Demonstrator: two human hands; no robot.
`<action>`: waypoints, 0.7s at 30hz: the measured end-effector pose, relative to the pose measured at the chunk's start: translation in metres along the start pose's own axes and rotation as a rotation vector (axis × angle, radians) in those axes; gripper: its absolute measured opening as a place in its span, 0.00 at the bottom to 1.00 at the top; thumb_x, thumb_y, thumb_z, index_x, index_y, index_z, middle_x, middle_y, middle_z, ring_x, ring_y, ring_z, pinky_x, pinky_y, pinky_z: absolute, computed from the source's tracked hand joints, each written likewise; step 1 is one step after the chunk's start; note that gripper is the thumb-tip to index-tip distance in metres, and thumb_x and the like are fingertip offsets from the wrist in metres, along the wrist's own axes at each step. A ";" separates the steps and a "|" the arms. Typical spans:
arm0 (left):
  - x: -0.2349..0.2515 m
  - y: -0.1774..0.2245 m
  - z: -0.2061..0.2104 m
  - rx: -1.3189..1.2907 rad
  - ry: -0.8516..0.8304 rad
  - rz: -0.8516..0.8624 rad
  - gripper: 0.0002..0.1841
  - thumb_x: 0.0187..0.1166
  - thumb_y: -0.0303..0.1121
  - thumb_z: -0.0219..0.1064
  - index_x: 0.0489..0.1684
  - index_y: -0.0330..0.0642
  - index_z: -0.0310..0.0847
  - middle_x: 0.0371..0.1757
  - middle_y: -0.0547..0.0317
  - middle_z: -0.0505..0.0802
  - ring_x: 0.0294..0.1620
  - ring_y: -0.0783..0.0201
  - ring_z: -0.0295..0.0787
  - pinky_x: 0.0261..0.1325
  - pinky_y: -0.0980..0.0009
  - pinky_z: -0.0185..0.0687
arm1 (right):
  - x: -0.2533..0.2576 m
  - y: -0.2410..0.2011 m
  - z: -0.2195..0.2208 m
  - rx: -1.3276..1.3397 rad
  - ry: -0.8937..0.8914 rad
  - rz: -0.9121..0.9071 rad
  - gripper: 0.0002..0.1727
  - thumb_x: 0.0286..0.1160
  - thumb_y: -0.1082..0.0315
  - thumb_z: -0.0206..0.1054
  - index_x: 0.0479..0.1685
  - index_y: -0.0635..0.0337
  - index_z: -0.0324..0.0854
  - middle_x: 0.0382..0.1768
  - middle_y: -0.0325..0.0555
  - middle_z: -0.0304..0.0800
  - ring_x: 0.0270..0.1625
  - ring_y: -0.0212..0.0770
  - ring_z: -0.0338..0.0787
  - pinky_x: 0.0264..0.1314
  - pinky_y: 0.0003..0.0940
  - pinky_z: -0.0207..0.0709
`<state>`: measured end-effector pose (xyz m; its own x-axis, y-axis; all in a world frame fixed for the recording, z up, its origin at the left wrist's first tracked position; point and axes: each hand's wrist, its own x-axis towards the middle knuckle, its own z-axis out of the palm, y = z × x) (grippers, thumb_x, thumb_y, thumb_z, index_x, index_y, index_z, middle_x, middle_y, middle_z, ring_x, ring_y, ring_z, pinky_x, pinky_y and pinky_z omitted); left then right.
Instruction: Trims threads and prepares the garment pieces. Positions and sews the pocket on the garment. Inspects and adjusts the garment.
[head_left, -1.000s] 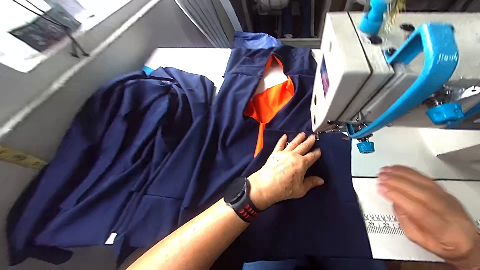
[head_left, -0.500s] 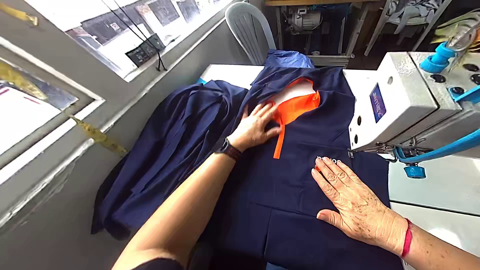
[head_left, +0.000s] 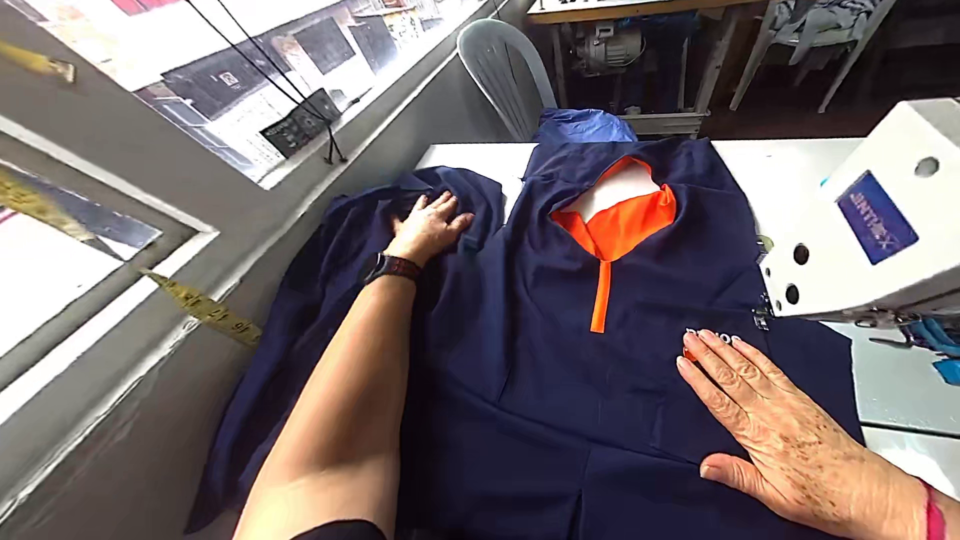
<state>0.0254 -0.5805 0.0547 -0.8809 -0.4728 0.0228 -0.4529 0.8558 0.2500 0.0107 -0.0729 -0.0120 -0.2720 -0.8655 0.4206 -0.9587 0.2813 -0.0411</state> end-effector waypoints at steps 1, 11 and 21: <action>0.004 -0.003 0.001 0.006 0.020 -0.012 0.31 0.92 0.50 0.51 0.85 0.38 0.69 0.90 0.44 0.68 0.93 0.31 0.48 0.77 0.13 0.31 | 0.001 -0.002 -0.002 -0.001 -0.013 0.004 0.53 0.82 0.25 0.28 0.85 0.58 0.69 0.85 0.57 0.72 0.89 0.53 0.68 0.91 0.54 0.55; -0.049 0.092 -0.031 0.056 0.333 0.430 0.22 0.88 0.31 0.54 0.63 0.14 0.76 0.70 0.10 0.77 0.79 0.10 0.61 0.74 0.14 0.49 | -0.030 -0.078 -0.038 0.103 0.021 0.080 0.53 0.79 0.22 0.30 0.85 0.55 0.68 0.87 0.50 0.70 0.91 0.49 0.64 0.89 0.63 0.51; -0.217 0.162 0.077 0.027 0.145 0.191 0.58 0.76 0.77 0.36 0.92 0.29 0.48 0.91 0.24 0.57 0.91 0.22 0.44 0.78 0.16 0.37 | -0.094 -0.075 -0.042 0.187 -0.106 -0.072 0.46 0.82 0.26 0.38 0.88 0.49 0.66 0.89 0.39 0.67 0.93 0.43 0.59 0.93 0.55 0.47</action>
<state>0.1328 -0.3231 0.0156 -0.9226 -0.3258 0.2064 -0.2856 0.9368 0.2022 0.1121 0.0050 -0.0102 -0.1996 -0.9222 0.3312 -0.9721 0.1439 -0.1854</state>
